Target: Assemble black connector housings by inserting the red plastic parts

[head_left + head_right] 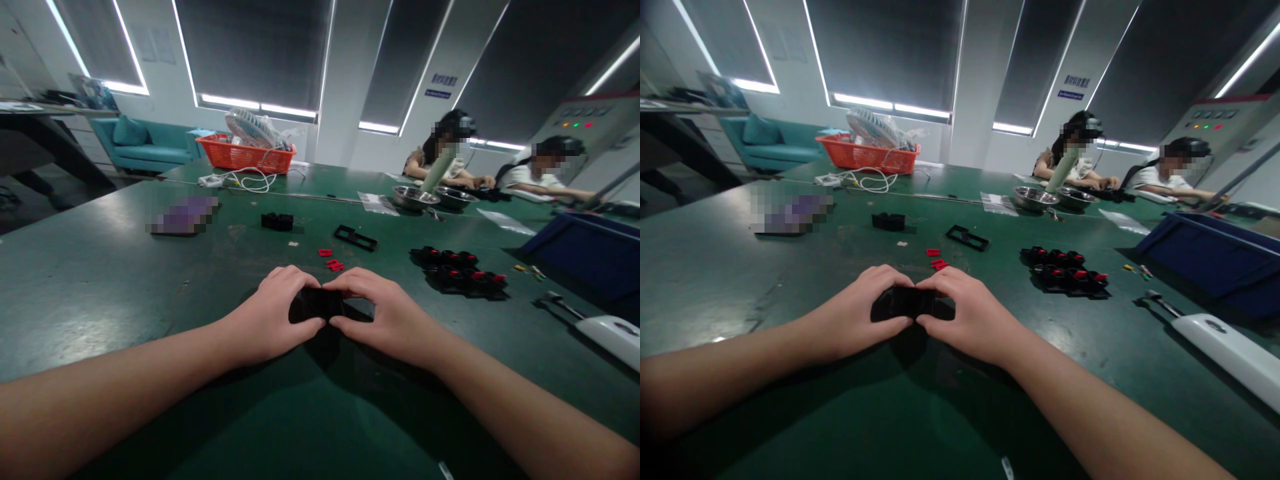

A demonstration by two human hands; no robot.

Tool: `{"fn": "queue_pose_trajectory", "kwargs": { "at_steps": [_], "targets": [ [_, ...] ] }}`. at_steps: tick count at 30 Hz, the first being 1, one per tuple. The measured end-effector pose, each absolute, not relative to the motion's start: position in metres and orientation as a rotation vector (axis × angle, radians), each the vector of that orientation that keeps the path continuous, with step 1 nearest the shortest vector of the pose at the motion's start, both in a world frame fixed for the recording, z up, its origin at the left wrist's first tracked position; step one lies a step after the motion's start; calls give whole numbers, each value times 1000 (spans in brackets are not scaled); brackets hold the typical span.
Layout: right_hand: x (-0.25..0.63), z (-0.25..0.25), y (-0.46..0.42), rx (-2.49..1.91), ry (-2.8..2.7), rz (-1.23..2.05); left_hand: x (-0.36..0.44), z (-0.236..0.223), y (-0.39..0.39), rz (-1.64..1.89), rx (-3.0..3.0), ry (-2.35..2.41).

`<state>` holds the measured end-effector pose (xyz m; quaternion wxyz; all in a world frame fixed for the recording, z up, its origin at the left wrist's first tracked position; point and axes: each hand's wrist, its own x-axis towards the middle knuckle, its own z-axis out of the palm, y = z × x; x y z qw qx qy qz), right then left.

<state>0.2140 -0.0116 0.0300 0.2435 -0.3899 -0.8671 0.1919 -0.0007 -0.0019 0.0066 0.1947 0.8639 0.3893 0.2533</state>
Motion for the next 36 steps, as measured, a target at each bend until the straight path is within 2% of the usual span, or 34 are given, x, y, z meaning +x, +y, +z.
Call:
{"fn": "queue_pose_trajectory", "kwargs": {
  "at_steps": [36],
  "targets": [
    [215, 29, -11, -1075, -2372, 545, -1, 5, -2, 682, 2371, 1112]
  ]
}}
